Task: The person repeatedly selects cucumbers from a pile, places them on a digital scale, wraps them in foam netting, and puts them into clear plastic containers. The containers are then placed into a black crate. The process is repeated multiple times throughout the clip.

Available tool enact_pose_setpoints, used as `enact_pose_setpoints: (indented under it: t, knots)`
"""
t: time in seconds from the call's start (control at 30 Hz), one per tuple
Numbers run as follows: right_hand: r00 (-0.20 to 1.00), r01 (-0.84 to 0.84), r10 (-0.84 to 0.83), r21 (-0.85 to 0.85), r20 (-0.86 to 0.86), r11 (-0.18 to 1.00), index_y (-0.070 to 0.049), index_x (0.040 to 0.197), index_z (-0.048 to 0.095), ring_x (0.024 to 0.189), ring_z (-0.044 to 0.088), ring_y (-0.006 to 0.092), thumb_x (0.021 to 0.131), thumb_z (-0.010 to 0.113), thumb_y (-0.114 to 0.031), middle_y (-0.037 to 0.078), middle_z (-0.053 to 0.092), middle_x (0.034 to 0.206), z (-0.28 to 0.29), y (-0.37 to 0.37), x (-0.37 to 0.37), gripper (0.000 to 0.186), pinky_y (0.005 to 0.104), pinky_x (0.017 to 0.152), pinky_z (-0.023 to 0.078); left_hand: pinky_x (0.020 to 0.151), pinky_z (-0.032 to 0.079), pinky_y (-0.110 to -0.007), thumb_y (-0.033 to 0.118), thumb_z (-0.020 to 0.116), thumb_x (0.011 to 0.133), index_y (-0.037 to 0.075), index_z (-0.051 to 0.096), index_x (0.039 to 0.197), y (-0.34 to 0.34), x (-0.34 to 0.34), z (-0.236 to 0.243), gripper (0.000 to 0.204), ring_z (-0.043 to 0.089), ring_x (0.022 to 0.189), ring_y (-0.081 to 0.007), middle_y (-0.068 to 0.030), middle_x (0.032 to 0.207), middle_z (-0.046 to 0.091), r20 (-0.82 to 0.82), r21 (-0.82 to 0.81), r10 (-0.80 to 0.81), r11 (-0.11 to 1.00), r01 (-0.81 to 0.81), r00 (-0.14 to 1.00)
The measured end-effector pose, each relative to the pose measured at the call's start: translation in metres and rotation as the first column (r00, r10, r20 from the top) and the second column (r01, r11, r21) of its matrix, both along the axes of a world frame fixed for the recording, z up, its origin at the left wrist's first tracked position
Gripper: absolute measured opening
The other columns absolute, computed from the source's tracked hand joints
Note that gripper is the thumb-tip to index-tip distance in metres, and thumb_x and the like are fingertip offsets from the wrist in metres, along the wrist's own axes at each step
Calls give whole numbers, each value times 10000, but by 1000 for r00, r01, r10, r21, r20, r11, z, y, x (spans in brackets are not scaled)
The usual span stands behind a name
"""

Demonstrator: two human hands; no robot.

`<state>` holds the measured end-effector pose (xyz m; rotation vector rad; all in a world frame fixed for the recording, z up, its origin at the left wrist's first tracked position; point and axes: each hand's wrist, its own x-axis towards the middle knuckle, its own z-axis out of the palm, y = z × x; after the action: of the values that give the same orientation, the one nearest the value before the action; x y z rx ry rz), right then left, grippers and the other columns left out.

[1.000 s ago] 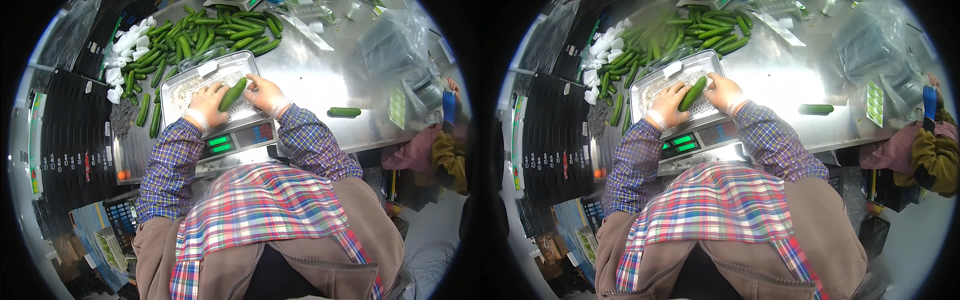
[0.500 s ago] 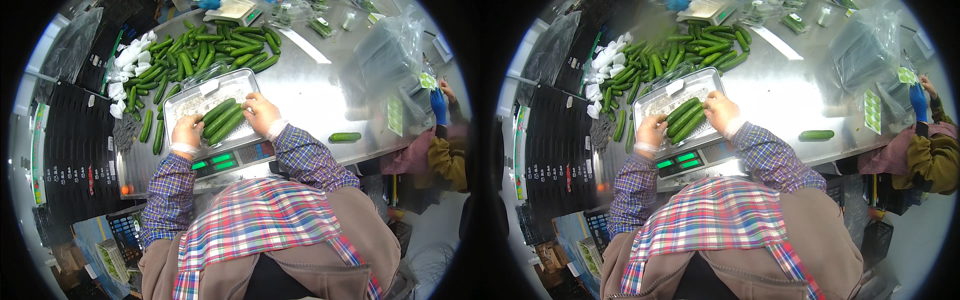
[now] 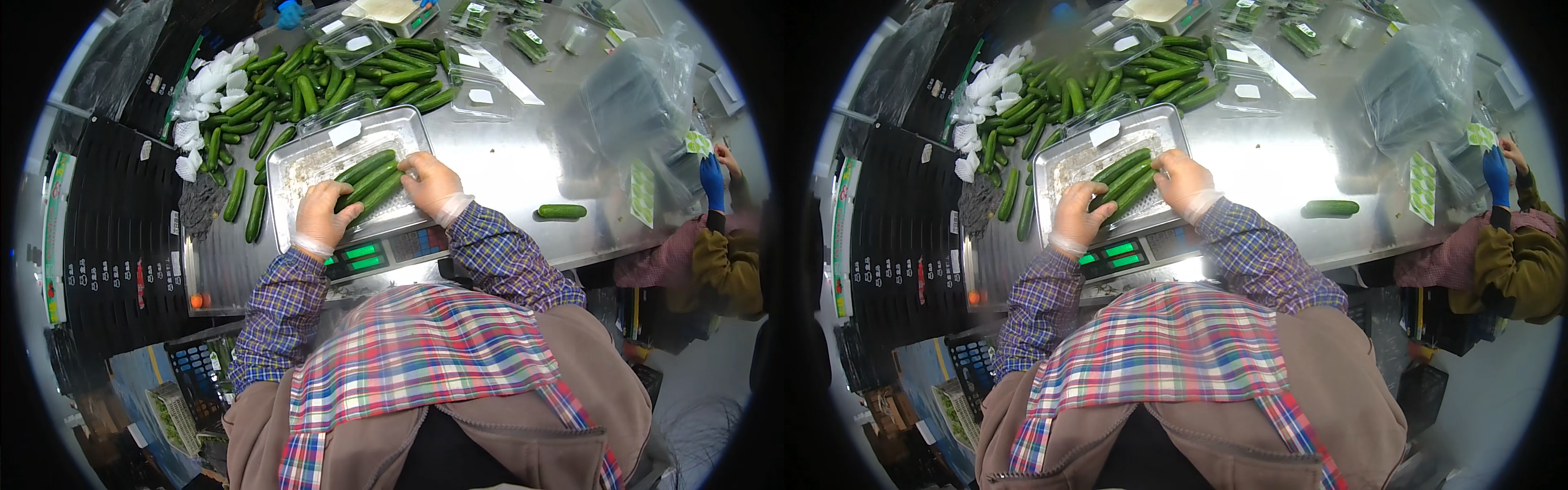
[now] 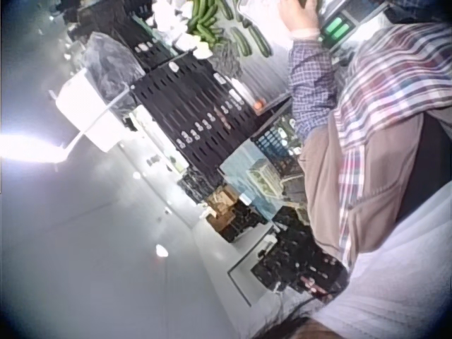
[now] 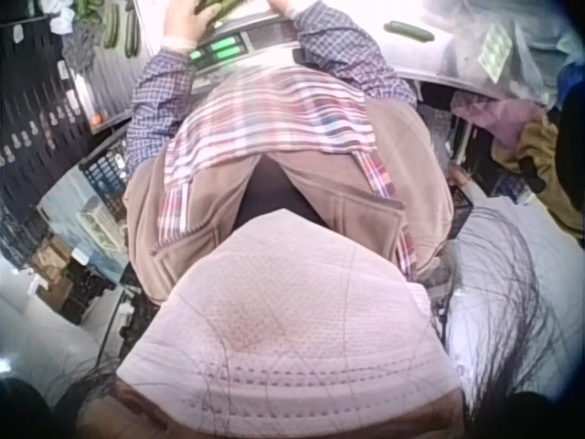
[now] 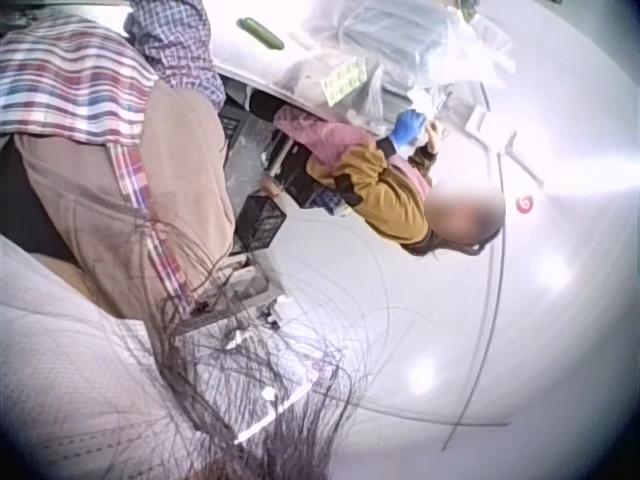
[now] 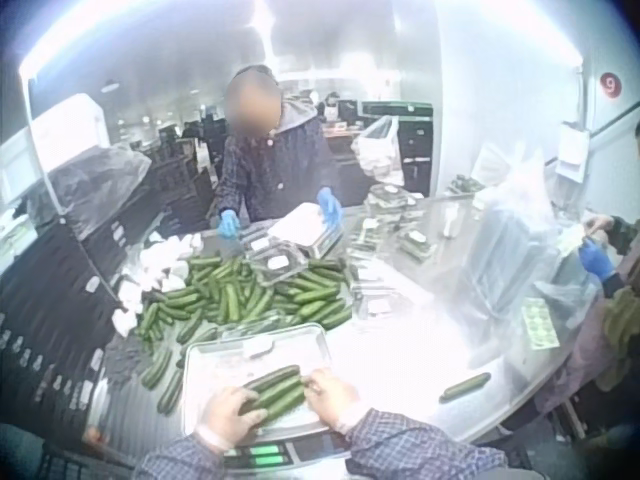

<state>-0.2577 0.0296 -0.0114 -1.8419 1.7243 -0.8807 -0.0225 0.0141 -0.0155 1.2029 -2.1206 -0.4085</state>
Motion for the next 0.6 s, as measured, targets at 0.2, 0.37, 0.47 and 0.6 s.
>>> enact_pose_setpoints:
  t: [0.2,0.37,0.47,0.6]
  knots:
    - [973,103,-126,126,193,987,-84,1145,575,1008,610,320,844,604,-196,146,616,1129,-2,-3,-6,322,363,883,479,826,480,-340,402,513,948,-31,468,1248,-58,19,-7,528,581,951,-261,-150,1167,568,-466,762,644,641,-94,607]
    - [947,121,-178,217,266,969,-36,1244,523,937,642,260,902,581,-269,158,634,1083,12,-9,-18,418,321,831,497,1020,356,-443,572,272,967,-19,345,1357,-79,15,10,712,536,1097,-302,-189,1215,550,-664,735,590,629,255,459]
    - [805,71,-267,360,529,930,-13,1265,509,746,642,139,923,570,-284,124,646,1035,30,0,-35,441,258,640,517,1014,363,-393,411,382,993,26,494,1268,-52,27,14,486,566,1074,-244,-89,1028,640,-668,567,314,802,189,675]
    - [876,-22,-208,466,436,885,7,1266,503,750,637,148,900,603,-304,135,656,999,38,8,-35,491,255,626,514,995,387,-365,204,707,817,24,446,1332,0,31,0,605,541,1099,-240,-140,1189,564,-67,-88,33,995,-39,997]
